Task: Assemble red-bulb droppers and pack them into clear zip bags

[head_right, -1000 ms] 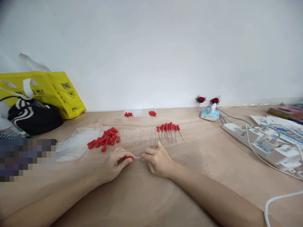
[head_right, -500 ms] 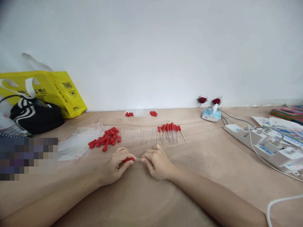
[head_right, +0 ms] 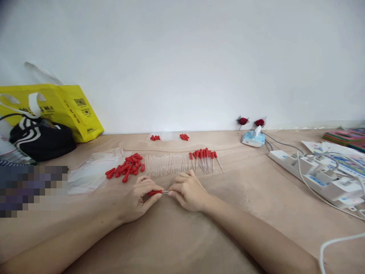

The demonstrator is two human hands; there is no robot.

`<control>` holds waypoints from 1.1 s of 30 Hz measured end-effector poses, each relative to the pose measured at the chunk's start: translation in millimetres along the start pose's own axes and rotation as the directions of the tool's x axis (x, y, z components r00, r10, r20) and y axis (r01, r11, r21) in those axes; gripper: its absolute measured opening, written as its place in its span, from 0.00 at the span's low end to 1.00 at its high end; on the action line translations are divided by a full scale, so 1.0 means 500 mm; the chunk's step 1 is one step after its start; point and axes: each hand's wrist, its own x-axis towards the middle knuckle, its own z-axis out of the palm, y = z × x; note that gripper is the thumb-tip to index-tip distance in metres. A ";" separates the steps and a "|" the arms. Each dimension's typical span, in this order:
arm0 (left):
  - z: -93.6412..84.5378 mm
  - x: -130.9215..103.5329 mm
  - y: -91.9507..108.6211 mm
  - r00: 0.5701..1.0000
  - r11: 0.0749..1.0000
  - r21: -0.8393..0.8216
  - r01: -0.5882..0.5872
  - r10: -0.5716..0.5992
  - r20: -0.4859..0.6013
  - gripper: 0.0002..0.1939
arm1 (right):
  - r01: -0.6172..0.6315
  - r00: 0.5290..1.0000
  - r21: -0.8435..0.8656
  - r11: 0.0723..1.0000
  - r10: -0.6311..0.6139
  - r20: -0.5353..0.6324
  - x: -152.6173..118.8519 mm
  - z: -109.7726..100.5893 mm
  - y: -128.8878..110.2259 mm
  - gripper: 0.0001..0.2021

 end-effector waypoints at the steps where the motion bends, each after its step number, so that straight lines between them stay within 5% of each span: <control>1: 0.000 0.000 -0.001 1.000 1.000 -0.003 -0.002 0.002 -0.007 0.06 | 0.012 1.000 -0.040 0.999 -0.012 -0.007 0.000 -0.004 -0.002 0.10; 6: 0.002 -0.004 -0.013 0.987 0.987 -0.066 0.149 -0.152 -0.041 0.15 | 0.001 1.000 -0.145 0.989 -0.003 -0.012 -0.004 -0.017 0.001 0.09; 9: 0.000 -0.005 -0.024 0.937 0.932 -0.150 0.330 -0.342 -0.066 0.18 | -0.178 0.983 -0.092 0.980 0.174 -0.053 -0.003 -0.022 0.030 0.09; 11: -0.002 -0.004 -0.029 0.920 0.907 -0.191 0.376 -0.390 -0.043 0.16 | -0.402 0.909 0.011 0.916 0.400 -0.120 0.003 -0.024 0.059 0.10; 13: -0.004 -0.003 -0.030 0.918 0.901 -0.198 0.386 -0.397 -0.017 0.15 | -0.586 0.784 0.088 0.806 0.591 -0.190 0.016 -0.022 0.088 0.10; 15: -0.006 -0.001 -0.029 0.917 0.901 -0.189 0.391 -0.398 0.001 0.15 | -0.683 0.687 0.097 0.724 0.682 -0.251 0.032 -0.018 0.112 0.11; 18: -0.008 0.000 -0.026 0.916 0.901 -0.175 0.397 -0.401 0.018 0.14 | -0.754 0.620 0.041 0.655 0.732 -0.283 0.055 -0.007 0.132 0.09; 29: -0.004 -0.004 -0.033 0.939 0.930 -0.130 0.343 -0.342 0.031 0.13 | -0.814 0.576 -0.122 0.567 0.768 -0.280 0.043 -0.008 0.140 0.11; 33: -0.005 -0.003 -0.033 0.946 0.943 -0.077 0.323 -0.321 0.037 0.10 | -0.800 0.599 -0.128 0.587 0.761 -0.249 0.049 -0.014 0.127 0.10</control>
